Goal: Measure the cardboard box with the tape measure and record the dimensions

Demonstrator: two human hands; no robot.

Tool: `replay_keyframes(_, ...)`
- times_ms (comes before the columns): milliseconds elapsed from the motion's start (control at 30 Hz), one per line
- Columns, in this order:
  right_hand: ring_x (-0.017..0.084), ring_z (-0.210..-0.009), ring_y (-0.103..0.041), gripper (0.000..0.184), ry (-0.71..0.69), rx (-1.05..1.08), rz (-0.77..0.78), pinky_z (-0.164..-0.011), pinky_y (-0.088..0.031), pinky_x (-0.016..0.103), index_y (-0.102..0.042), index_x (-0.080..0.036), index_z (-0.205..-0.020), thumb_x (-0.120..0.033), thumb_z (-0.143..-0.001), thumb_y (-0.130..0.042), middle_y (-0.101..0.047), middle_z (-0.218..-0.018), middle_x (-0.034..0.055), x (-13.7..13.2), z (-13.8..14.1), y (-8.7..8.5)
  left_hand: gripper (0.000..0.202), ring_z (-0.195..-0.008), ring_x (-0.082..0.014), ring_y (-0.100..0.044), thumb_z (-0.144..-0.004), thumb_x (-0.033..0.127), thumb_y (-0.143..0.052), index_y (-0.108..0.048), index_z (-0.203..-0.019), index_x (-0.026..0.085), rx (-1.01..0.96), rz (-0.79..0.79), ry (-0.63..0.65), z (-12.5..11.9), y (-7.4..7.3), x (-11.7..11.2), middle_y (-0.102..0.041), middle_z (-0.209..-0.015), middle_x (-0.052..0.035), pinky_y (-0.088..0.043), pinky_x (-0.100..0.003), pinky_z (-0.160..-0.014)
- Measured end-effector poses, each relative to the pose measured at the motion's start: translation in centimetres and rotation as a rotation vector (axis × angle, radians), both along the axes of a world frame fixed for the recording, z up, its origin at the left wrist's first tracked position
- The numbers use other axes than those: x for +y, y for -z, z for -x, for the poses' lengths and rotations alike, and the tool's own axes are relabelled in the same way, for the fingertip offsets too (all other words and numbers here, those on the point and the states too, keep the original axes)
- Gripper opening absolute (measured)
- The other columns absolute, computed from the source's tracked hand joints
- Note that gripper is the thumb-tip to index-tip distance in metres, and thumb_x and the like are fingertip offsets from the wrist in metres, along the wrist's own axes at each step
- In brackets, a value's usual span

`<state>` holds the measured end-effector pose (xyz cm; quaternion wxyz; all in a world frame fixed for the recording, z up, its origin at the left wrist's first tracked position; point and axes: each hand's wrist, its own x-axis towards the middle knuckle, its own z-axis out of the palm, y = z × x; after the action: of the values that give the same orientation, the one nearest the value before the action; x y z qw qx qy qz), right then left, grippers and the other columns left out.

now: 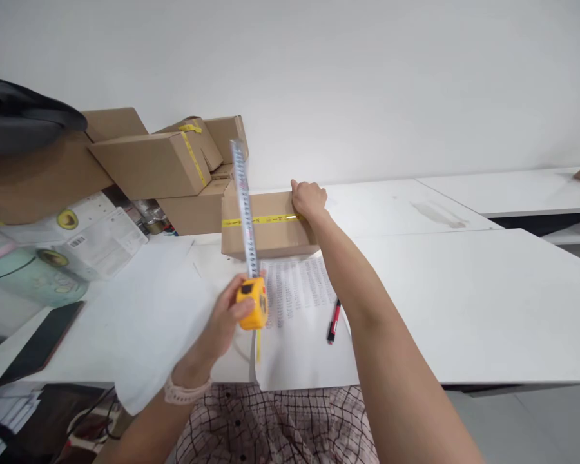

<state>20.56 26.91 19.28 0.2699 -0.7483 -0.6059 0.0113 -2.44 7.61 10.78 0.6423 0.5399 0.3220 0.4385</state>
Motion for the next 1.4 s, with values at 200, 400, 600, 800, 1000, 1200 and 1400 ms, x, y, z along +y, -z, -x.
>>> replay_keyframes(200,0.041,-0.119,-0.059,0.090,-0.054,0.112,-0.035,-0.101,-0.043,0.057,-0.073,-0.010,-0.105,-0.076,-0.096,-0.011,-0.070,-0.110,0.0270,0.7,-0.4,0.3,0.043,-0.074,-0.0136,-0.060,-0.077,0.048,-0.081,-0.056,-0.100,0.021,-0.043,0.206,0.104,-3.6,3.6,-2.1,-0.058,-0.093,-0.0021,-0.052,-0.028,-0.066)
replay_keyframes(400,0.039,-0.109,-0.062,0.083,-0.072,0.095,-0.007,-0.095,-0.046,0.056,-0.073,-0.013,-0.092,-0.083,-0.090,-0.028,-0.070,-0.100,0.0247,0.6,-0.2,-0.1,0.045,-0.074,-0.0129,-0.058,-0.077,0.048,-0.081,-0.057,-0.104,0.021,-0.042,0.241,0.114,-4.6,5.0,-3.2,-0.057,-0.089,-0.0007,-0.049,-0.027,-0.067)
replay_keyframes(600,0.039,-0.105,-0.062,0.069,-0.056,0.102,-0.072,-0.092,-0.047,0.053,-0.070,-0.016,-0.085,-0.079,-0.087,-0.042,-0.069,-0.088,0.0202,1.5,-0.3,0.6,0.048,-0.084,-0.0163,-0.057,-0.076,0.047,-0.081,-0.057,-0.108,0.021,0.035,0.197,0.087,-5.3,5.7,-3.5,-0.063,-0.104,-0.0068,-0.048,-0.029,-0.071)
replay_keyframes(800,0.039,-0.109,-0.059,0.073,-0.048,0.111,-0.094,-0.095,-0.045,0.056,-0.070,-0.013,-0.095,-0.080,-0.088,-0.042,-0.066,-0.097,0.0217,2.0,-0.4,1.0,0.049,-0.084,-0.0171,-0.057,-0.078,0.050,-0.079,-0.057,-0.112,0.022,0.062,0.189,0.113,-5.4,6.4,-3.4,-0.064,-0.104,-0.0080,-0.048,-0.031,-0.071)
replay_keyframes(1000,0.038,-0.114,-0.057,0.082,-0.032,0.087,-0.142,-0.098,-0.044,0.057,-0.071,-0.010,-0.100,-0.075,-0.098,-0.022,-0.064,-0.095,0.0197,2.1,-0.5,1.7,0.048,-0.091,-0.0183,-0.060,-0.083,0.048,-0.077,-0.056,-0.117,0.023,0.036,0.190,0.130,-4.2,7.0,-3.9,-0.063,-0.110,-0.0081,-0.051,-0.031,-0.077)
replay_keyframes(1200,0.037,-0.119,-0.053,0.081,-0.051,-0.007,-0.329,-0.094,-0.045,0.059,-0.069,-0.009,-0.109,-0.063,-0.104,-0.009,-0.062,-0.093,0.0177,3.6,-1.1,3.9,0.062,-0.101,-0.0194,-0.059,-0.083,0.045,-0.080,-0.047,-0.132,0.025,-0.013,0.217,0.152,-1.1,9.1,-7.1,-0.059,-0.124,-0.0098,-0.053,-0.031,-0.085)
replay_keyframes(1400,0.033,-0.116,-0.055,0.082,-0.003,-0.108,-0.543,-0.090,-0.048,0.054,-0.068,-0.013,-0.097,-0.055,-0.105,0.002,-0.061,-0.091,0.0133,-2.3,-0.2,5.9,0.063,-0.096,-0.0197,-0.060,-0.079,0.044,-0.082,-0.049,-0.128,0.023,0.008,0.178,0.182,-0.2,9.6,-7.6,-0.059,-0.123,-0.0103,-0.055,-0.030,-0.077)
